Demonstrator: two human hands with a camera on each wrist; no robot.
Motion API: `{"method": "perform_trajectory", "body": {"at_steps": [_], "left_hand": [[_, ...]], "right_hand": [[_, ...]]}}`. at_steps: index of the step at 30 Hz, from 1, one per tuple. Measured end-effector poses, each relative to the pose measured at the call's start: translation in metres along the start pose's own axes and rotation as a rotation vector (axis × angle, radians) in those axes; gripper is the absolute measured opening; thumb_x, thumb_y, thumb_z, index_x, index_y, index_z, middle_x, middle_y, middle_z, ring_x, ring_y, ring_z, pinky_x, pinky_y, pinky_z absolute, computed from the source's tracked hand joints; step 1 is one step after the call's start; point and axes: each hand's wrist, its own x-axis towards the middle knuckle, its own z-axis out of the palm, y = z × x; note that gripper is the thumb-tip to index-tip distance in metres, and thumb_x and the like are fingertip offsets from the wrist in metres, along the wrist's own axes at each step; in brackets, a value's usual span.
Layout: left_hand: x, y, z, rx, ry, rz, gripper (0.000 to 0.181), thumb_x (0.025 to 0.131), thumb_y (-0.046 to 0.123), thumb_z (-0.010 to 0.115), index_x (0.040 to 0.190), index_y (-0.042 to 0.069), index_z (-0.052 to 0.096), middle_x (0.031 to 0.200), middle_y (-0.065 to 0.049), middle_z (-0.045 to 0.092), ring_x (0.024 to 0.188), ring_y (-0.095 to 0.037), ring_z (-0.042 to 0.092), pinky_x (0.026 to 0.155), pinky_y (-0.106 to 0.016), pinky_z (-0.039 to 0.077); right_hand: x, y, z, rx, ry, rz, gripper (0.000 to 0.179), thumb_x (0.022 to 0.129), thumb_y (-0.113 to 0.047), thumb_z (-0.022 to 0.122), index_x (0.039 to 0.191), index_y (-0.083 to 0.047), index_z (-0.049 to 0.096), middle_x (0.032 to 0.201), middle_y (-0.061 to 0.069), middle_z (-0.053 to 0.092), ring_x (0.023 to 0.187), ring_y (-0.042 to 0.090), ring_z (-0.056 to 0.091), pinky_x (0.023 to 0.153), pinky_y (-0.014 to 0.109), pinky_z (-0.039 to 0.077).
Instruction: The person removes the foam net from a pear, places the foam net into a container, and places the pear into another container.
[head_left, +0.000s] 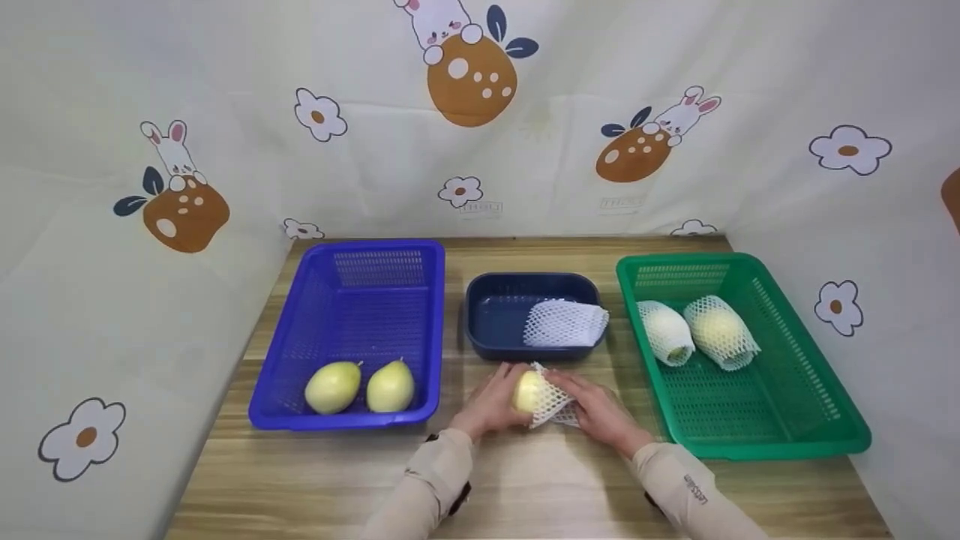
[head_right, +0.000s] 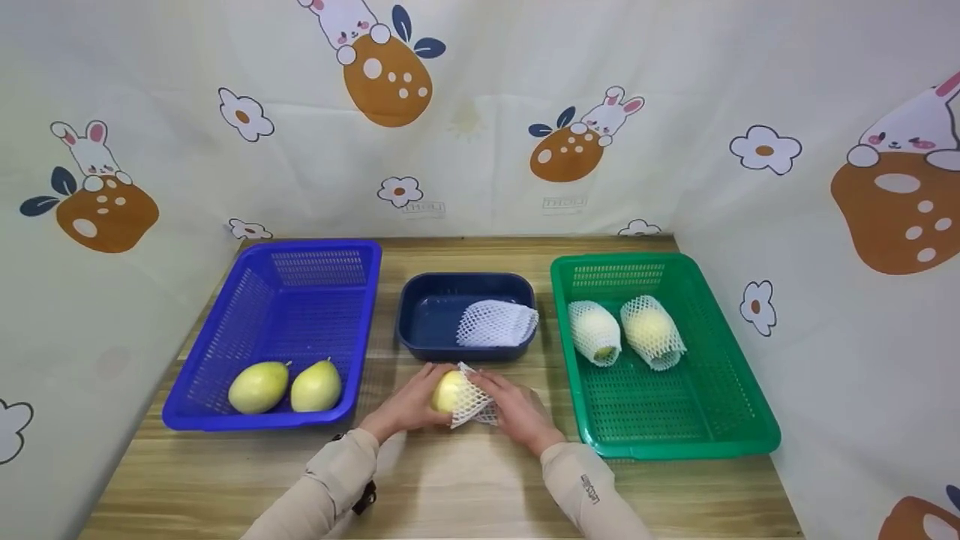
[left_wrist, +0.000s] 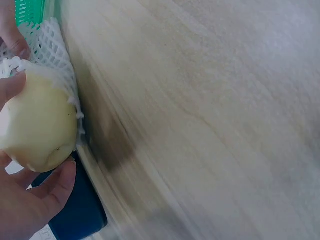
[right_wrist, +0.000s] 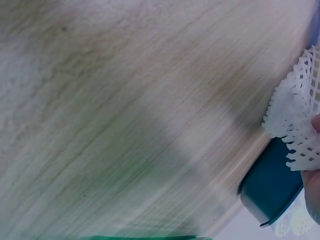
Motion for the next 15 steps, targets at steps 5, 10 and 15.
{"method": "perform_trajectory", "body": {"at_steps": [5,10,15], "left_hand": [[-0.006,0.002,-0.004,0.032,0.005,-0.034,0.071,0.059,0.036,0.076,0.12,0.018,0.044,0.111,-0.005,0.047,0.089,-0.026,0.052,0.071,-0.038,0.044],[-0.015,0.009,-0.011,0.067,0.035,-0.092,0.072,0.06,0.044,0.074,0.118,0.013,0.045,0.109,-0.011,0.049,0.084,-0.03,0.054,0.071,-0.044,0.043],[-0.024,0.021,-0.022,0.129,0.009,-0.143,0.077,0.061,0.052,0.07,0.122,0.013,0.043,0.107,-0.014,0.051,0.081,-0.034,0.054,0.07,-0.045,0.043]], "right_hand": [[-0.001,-0.001,-0.001,-0.016,0.006,0.022,0.062,0.066,0.013,0.057,0.122,-0.011,0.053,0.119,0.008,0.052,0.098,0.026,0.055,0.075,0.039,0.046],[0.0,-0.002,-0.002,-0.054,0.007,0.043,0.059,0.064,0.012,0.055,0.118,-0.012,0.057,0.116,0.006,0.054,0.091,0.024,0.057,0.068,0.036,0.048],[0.001,-0.003,-0.004,-0.089,0.011,0.05,0.055,0.063,0.01,0.054,0.113,-0.013,0.06,0.11,0.006,0.057,0.09,0.023,0.058,0.067,0.036,0.048]]}}
